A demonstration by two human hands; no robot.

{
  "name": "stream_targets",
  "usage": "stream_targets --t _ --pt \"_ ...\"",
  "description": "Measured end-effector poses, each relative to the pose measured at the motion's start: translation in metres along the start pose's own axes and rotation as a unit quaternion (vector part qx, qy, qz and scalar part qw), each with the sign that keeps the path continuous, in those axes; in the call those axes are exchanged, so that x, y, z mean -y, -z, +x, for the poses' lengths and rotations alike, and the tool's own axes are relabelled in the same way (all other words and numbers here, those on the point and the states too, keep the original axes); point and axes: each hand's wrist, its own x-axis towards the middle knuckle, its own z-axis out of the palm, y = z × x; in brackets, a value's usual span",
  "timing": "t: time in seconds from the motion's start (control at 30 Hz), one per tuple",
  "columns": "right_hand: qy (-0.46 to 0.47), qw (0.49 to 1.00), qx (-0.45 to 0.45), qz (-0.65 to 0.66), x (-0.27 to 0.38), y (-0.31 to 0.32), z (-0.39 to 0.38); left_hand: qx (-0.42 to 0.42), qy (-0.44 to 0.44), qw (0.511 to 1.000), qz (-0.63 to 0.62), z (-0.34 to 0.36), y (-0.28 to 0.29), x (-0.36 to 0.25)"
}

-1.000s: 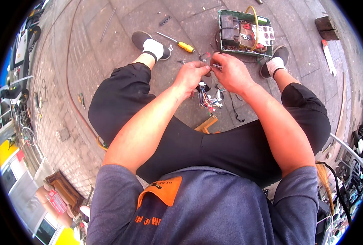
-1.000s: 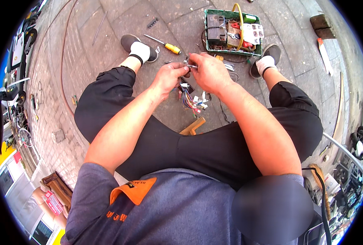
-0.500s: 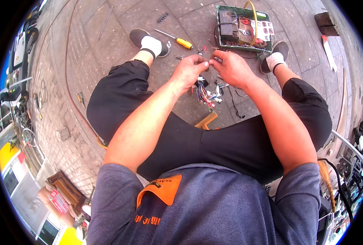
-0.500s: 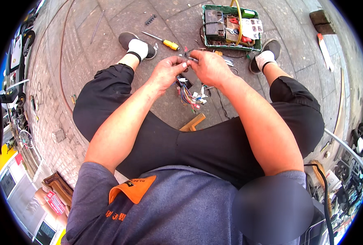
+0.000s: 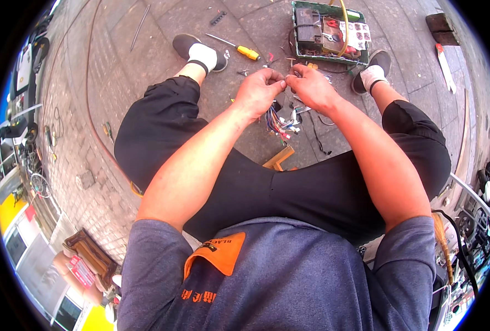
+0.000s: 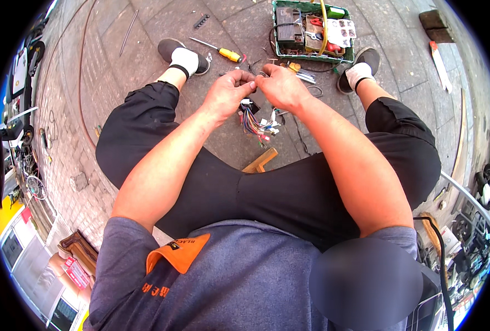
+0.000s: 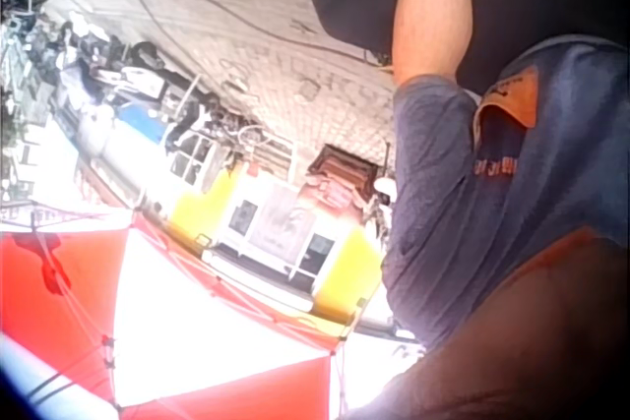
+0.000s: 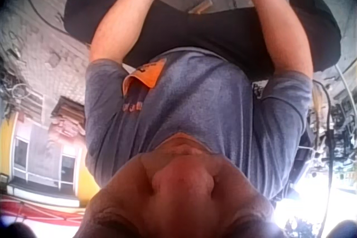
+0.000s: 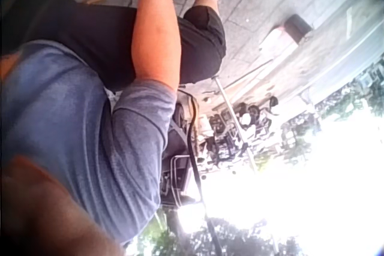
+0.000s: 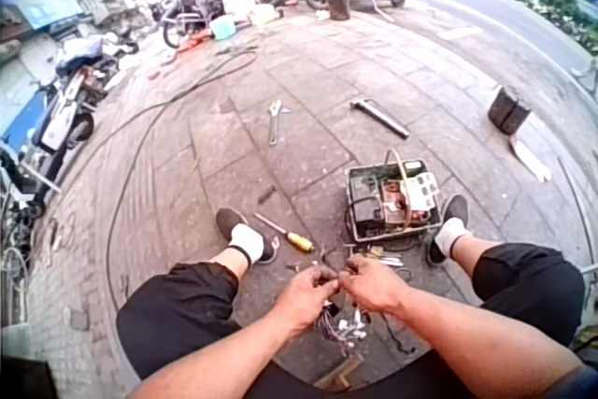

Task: The person sits on a stool and works on a bundle of multicolored wires and a small electronic device. They use pliers and a screwdriver to strip wire insulation, twist wire ends, and connect components. The person occasionally reaches for tools and parts from a green toolbox on the ground.

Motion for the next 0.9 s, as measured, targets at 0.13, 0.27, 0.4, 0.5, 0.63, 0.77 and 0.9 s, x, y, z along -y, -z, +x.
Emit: stream_targets --t 0.13,0.27,0.4,0.5,0.63,0.77,0.9 --pt "-0.054 0.992 0.101 0.043 0.028 0.01 -0.01 -0.005 -0.004 1.0 -0.007 -0.003 0.005 0.006" --pt "-0.037 0.995 0.059 0.069 0.013 -0.001 -0.006 0.002 -0.005 0.999 -0.046 0.001 0.002 0.005" --pt "-0.06 0.99 0.075 0.105 0.01 0.002 -0.002 -0.009 -0.01 0.999 -0.044 -0.001 0.001 0.007" --pt "-0.08 0.986 0.101 0.102 0.017 0.004 -0.008 -0.043 0.016 0.995 -0.092 -0.001 0.003 0.006" --pt "-0.058 0.986 0.138 0.078 0.01 -0.001 -0.013 -0.069 0.08 0.964 -0.245 -0.004 0.004 -0.008" --pt "-0.03 0.968 0.24 0.063 0.026 -0.014 -0.032 -0.075 0.072 0.93 -0.352 -0.001 0.005 -0.003" --pt "-0.097 0.963 0.235 0.092 0.012 -0.028 -0.026 -0.085 0.118 0.935 -0.325 0.003 -0.006 -0.01"
